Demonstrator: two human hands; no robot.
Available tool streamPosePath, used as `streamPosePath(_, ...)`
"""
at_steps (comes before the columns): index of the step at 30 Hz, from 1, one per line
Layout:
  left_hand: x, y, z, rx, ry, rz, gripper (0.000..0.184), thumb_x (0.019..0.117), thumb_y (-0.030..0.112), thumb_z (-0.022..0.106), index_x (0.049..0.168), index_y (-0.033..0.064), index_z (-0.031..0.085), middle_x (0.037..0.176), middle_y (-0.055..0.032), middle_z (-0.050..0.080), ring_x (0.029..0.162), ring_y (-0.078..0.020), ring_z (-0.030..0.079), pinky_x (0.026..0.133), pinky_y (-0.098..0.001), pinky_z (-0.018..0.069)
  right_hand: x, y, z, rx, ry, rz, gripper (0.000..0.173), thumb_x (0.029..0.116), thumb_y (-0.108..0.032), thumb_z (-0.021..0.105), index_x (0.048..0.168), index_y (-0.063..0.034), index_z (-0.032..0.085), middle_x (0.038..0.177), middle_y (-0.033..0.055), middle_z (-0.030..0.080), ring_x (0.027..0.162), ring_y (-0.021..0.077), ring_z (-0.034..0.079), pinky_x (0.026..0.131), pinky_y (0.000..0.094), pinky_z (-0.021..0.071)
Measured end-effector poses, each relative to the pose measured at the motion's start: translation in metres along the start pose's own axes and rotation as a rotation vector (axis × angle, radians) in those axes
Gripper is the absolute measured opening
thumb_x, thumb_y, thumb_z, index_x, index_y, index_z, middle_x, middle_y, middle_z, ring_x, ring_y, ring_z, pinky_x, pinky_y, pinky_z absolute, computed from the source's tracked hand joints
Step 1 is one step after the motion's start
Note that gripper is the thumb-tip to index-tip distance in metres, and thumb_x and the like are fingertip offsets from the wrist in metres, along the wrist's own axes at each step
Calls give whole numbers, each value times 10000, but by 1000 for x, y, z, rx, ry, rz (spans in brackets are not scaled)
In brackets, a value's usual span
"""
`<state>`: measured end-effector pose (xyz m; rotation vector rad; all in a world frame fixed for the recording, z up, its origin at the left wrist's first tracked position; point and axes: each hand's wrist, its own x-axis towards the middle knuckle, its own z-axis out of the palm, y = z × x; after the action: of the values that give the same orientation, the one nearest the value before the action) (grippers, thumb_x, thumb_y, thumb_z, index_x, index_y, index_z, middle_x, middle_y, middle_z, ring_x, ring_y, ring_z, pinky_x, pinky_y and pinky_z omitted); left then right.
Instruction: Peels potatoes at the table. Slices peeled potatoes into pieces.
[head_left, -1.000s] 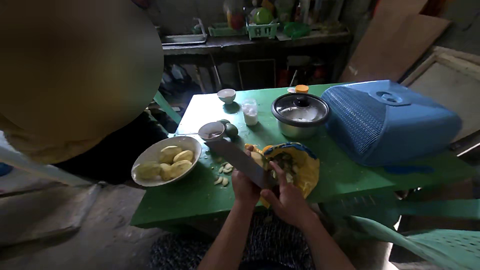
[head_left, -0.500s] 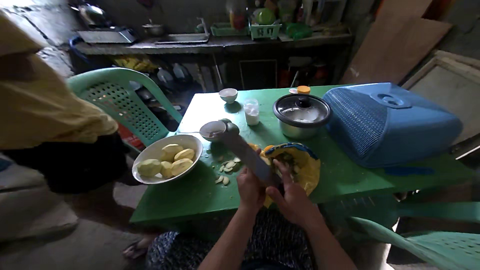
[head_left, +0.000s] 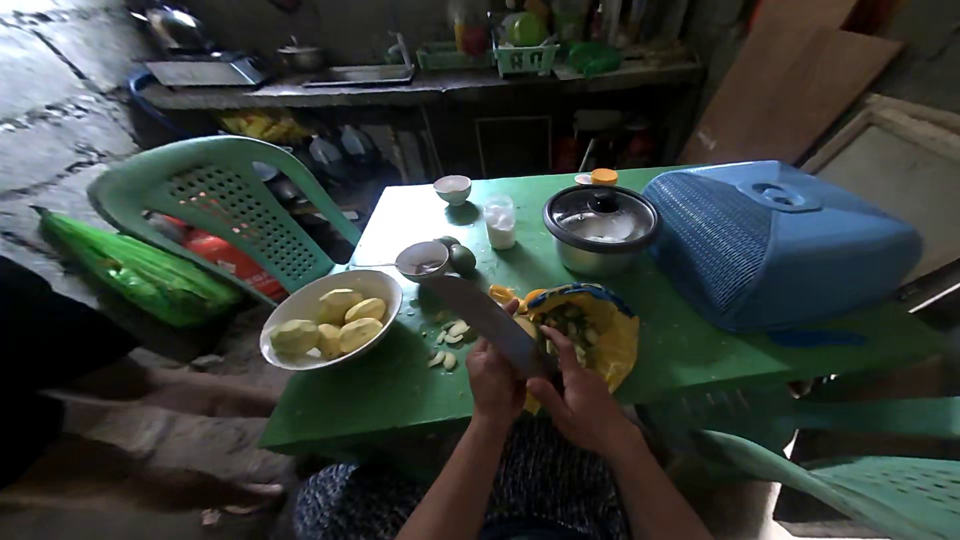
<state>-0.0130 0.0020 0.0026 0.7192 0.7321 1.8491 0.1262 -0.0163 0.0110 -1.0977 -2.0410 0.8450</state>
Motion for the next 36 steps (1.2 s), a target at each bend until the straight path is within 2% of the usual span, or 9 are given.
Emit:
streamPosePath(5, -1, 1, -1, 63, -36, 51, 321, 1065, 142, 395, 1174, -7, 657, 937, -73, 746, 828, -133, 722, 764, -316, 617, 3, 4, 2, 83, 17, 3, 823, 998, -644, 445, 1559, -56, 318, 859, 89, 698, 676, 219, 659, 614, 489, 571)
streamPosePath(8, -4, 0, -2, 134, -57, 80, 304, 1063, 123, 406, 1115, -5, 676, 949, -63, 748, 847, -128, 722, 778, -316, 617, 9, 5, 3, 191, 22, 21, 738, 1017, -576, 470, 1493, -22, 364, 852, 70, 670, 673, 165, 635, 617, 420, 566)
streamPosePath(12, -4, -2, -3, 184, -44, 103, 302, 1055, 124, 438, 1221, -28, 639, 974, -60, 740, 848, -124, 715, 772, -301, 613, 15, 5, 2, 299, 22, 27, 637, 1035, -499, 492, 1426, -6, 396, 833, 39, 629, 648, 94, 591, 612, 331, 547)
streamPosePath(15, -2, -5, -5, 149, -58, 108, 240, 1065, 195, 442, 1195, 19, 539, 981, -59, 717, 880, -144, 714, 798, -333, 614, 11, 1, 5, 247, 74, 50, 685, 1019, -534, 502, 1443, -8, 389, 822, 48, 640, 651, 132, 608, 608, 378, 557)
streamPosePath(19, -8, -3, -3, 233, -96, 52, 359, 1096, 285, 406, 1261, 22, 586, 1053, -36, 706, 957, -112, 689, 882, -336, 590, 8, -2, 15, 129, 233, 43, 755, 1005, -554, 514, 1445, 46, 387, 734, 53, 638, 584, 172, 605, 548, 423, 553)
streamPosePath(23, -15, -7, -6, 260, -109, 50, 425, 992, 88, 531, 1371, -59, 408, 1099, -76, 678, 988, -122, 684, 903, -337, 588, 5, -10, 15, -6, 239, 25, 809, 980, -594, 530, 1469, 35, 391, 780, 84, 687, 611, 240, 660, 548, 497, 561)
streamPosePath(27, -11, -5, -8, 317, -13, 159, 330, 958, 13, 542, 1270, -84, 500, 1034, -83, 685, 928, -108, 685, 860, -313, 594, 1, -10, 14, -19, 124, -12, 875, 983, -643, 487, 1568, -17, 304, 757, 72, 688, 600, 240, 653, 544, 515, 559)
streamPosePath(31, -11, 0, -10, 496, -17, 285, 274, 926, 68, 573, 1155, -76, 527, 903, 31, 676, 840, 17, 663, 805, -204, 581, 2, -6, 15, 40, 102, -37, 882, 982, -664, 461, 1577, -32, 301, 777, 74, 689, 618, 225, 650, 566, 493, 566)
streamPosePath(36, -11, -5, -10, 636, -50, 406, 572, 992, 350, 568, 1271, -144, 490, 1012, -9, 685, 907, 42, 651, 840, -192, 566, 12, -5, 14, 194, 112, -23, 777, 1008, -589, 483, 1497, 2, 364, 834, 78, 679, 663, 155, 641, 619, 403, 573)
